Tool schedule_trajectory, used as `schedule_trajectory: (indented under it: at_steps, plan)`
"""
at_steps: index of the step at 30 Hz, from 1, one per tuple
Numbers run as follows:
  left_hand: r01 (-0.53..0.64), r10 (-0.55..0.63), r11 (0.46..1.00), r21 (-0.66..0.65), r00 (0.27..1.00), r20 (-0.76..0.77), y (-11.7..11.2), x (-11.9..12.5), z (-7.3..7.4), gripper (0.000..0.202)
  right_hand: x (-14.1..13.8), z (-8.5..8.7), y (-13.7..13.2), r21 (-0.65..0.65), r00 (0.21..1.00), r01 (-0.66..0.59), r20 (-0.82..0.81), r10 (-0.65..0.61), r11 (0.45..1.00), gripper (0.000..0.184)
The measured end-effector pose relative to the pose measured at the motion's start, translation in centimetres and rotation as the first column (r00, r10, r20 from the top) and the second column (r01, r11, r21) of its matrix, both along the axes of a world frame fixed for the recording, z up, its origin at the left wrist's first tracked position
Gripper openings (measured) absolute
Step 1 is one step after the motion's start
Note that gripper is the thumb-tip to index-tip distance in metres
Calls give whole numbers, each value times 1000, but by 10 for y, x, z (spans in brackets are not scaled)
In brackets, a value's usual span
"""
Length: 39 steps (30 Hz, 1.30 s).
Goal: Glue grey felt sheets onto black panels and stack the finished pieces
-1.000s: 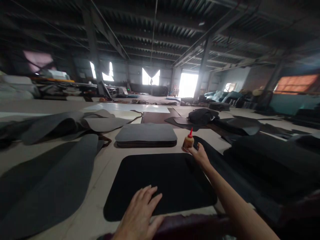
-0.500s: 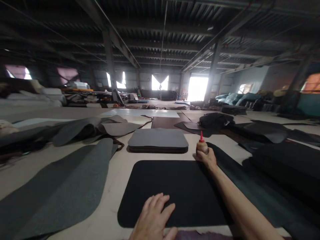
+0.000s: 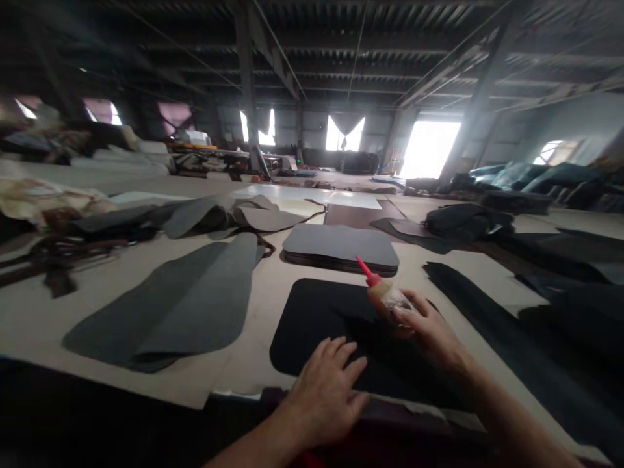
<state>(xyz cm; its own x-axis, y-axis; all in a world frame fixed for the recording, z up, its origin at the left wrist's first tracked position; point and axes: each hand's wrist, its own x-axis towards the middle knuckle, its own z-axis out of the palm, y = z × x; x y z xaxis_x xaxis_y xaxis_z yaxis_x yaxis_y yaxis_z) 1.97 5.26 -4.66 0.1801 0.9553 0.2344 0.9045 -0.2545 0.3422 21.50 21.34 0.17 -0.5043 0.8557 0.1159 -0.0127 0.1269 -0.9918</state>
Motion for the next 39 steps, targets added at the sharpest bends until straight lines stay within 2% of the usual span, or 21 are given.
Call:
schedule_trajectory:
  at_steps: [3,6,9,13,19,21,23,25,27,29,32,39]
  plan:
    - [6,-4,999,49,1000,-29,0,2,-1,53,-8,6,-14,-225,991,-76,-121,49,971,56]
    - [23,-19,996,81,999,-51,-1,3,2,52,-18,14,-24,-332,984,-116,-166,62,936,54]
    - [26,-22,996,81,999,-42,-1,2,5,52,-32,16,-31,-336,989,-122,-120,87,934,47]
    - [40,-35,997,66,997,-68,0,2,6,52,-56,13,-39,-278,993,-118,-47,110,953,38]
    - [29,-26,998,53,999,-45,-1,4,8,54,-73,15,-42,-302,967,-241,3,254,922,51]
    - [21,-20,999,46,999,-37,-1,4,8,53,-75,18,-42,-258,950,-285,49,307,923,56]
    - [12,-11,1000,26,1000,-24,-1,4,9,51,-75,22,-44,-156,936,-289,161,313,944,53]
    - [5,-5,1000,14,1000,-17,-1,4,10,50,-76,26,-46,-12,912,-270,316,260,963,47]
    - [2,-2,1000,30,1000,-15,-1,4,10,49,-77,30,-48,136,877,-249,451,164,959,43]
    - [8,-8,999,53,1000,-12,-1,4,9,50,-78,33,-49,243,850,-259,516,102,935,40]
    - [7,-7,998,63,1000,-10,-1,3,7,49,-78,35,-51,336,841,-303,534,85,892,37]
    - [-27,27,1000,2,1000,-10,-2,4,3,51,-78,34,-49,463,843,-379,530,93,801,32]
